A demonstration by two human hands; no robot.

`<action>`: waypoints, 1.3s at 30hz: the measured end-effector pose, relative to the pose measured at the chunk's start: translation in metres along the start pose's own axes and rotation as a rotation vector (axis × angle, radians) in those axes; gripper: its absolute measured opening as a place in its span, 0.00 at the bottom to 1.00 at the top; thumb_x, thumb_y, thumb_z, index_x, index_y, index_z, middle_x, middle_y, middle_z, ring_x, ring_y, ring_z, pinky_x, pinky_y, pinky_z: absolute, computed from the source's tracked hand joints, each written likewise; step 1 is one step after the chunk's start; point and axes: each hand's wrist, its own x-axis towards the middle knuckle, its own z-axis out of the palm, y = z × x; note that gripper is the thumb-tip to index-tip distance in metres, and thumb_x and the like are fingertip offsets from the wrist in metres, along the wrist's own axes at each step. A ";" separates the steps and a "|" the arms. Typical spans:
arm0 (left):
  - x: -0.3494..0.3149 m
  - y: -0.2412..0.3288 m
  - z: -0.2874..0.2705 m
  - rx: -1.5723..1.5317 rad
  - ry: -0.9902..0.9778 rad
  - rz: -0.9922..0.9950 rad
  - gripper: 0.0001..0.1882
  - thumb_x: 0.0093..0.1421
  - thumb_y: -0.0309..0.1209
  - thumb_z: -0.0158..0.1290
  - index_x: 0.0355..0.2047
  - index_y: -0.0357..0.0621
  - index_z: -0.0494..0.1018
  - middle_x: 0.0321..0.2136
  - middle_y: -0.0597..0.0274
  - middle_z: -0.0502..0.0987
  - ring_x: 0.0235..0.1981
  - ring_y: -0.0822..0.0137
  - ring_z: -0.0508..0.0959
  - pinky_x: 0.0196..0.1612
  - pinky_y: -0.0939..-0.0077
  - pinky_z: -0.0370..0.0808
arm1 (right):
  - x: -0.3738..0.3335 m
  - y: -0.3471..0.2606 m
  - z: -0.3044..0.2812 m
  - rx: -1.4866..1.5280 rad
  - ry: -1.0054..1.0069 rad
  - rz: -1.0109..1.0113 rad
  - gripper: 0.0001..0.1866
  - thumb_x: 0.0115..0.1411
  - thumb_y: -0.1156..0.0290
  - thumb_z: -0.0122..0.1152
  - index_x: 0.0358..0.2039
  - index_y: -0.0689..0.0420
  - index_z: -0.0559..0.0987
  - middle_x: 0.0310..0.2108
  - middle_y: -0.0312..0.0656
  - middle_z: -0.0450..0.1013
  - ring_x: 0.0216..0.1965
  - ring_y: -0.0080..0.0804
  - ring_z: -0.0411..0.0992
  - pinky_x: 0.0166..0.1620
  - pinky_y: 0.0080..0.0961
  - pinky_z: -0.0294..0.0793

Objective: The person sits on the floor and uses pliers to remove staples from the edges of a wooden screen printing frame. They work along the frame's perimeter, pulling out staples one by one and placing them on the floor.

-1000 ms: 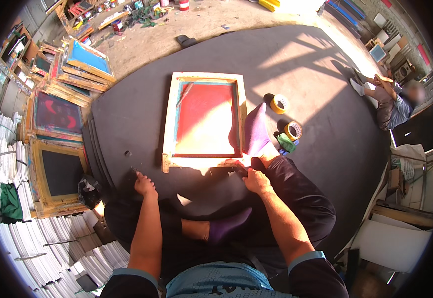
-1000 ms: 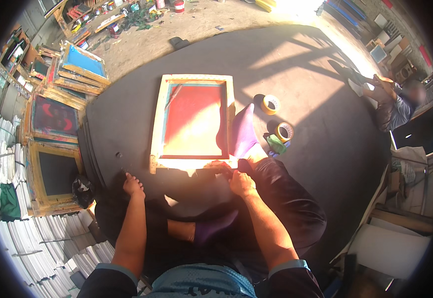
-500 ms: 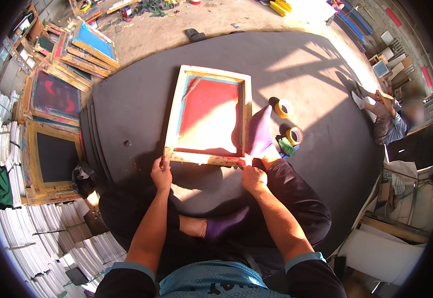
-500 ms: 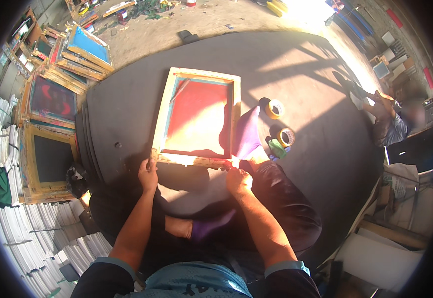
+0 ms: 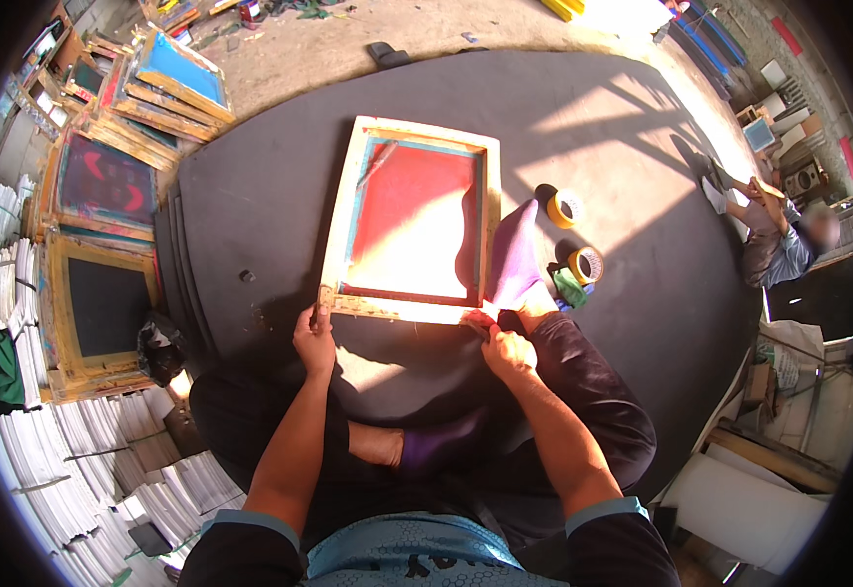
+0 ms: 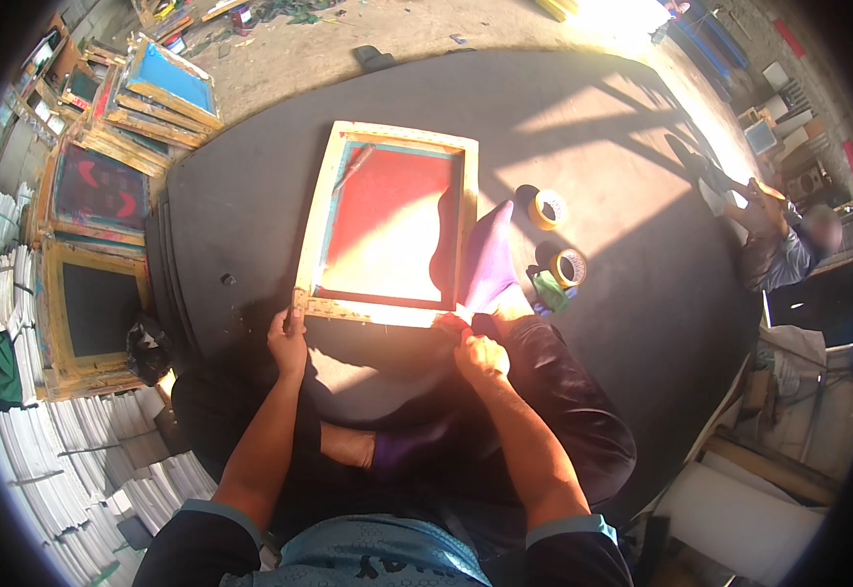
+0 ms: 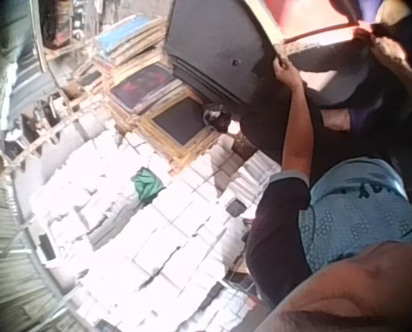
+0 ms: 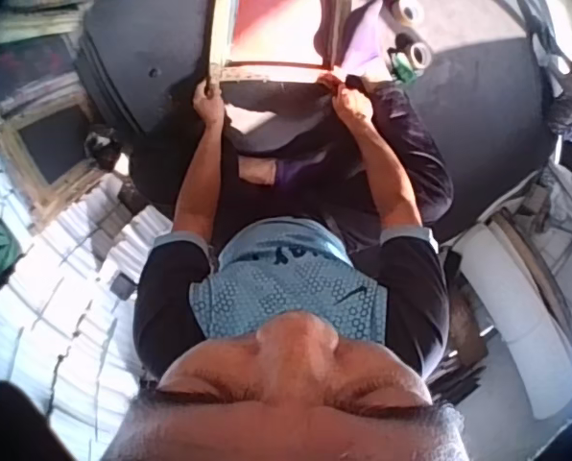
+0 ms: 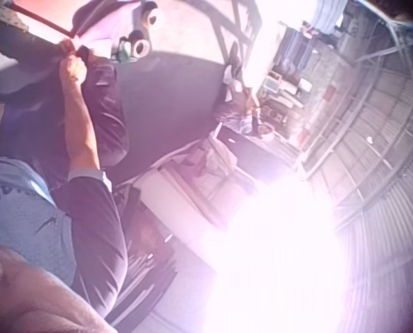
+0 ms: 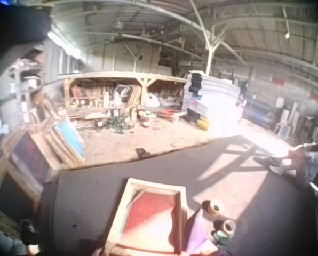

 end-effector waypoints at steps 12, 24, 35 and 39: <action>0.004 0.003 -0.005 0.062 -0.032 0.009 0.19 0.69 0.41 0.57 0.48 0.37 0.80 0.28 0.61 0.81 0.27 0.71 0.79 0.36 0.72 0.78 | 0.006 0.018 0.037 0.501 0.394 -0.269 0.13 0.62 0.58 0.61 0.36 0.55 0.79 0.23 0.52 0.79 0.28 0.54 0.80 0.34 0.49 0.80; -0.078 0.034 0.022 -0.039 -0.616 0.254 0.13 0.66 0.34 0.59 0.47 0.38 0.80 0.30 0.57 0.82 0.25 0.68 0.79 0.31 0.70 0.75 | -0.050 -0.065 0.014 0.449 0.044 -0.254 0.19 0.64 0.53 0.62 0.42 0.56 0.79 0.28 0.57 0.79 0.36 0.60 0.79 0.42 0.53 0.78; -0.079 0.028 0.018 -0.292 -0.770 -0.117 0.04 0.71 0.26 0.50 0.42 0.38 0.73 0.28 0.64 0.78 0.22 0.78 0.75 0.25 0.82 0.73 | -0.056 -0.093 0.002 0.645 -0.220 -0.310 0.20 0.65 0.54 0.62 0.42 0.61 0.79 0.33 0.51 0.80 0.36 0.46 0.80 0.42 0.41 0.77; -0.069 0.018 0.013 -0.328 -0.682 -0.109 0.04 0.72 0.27 0.48 0.39 0.40 0.70 0.26 0.65 0.75 0.20 0.77 0.73 0.23 0.82 0.71 | -0.048 -0.101 0.007 0.816 -0.395 -0.331 0.22 0.66 0.56 0.62 0.50 0.62 0.79 0.32 0.44 0.80 0.33 0.31 0.79 0.37 0.32 0.77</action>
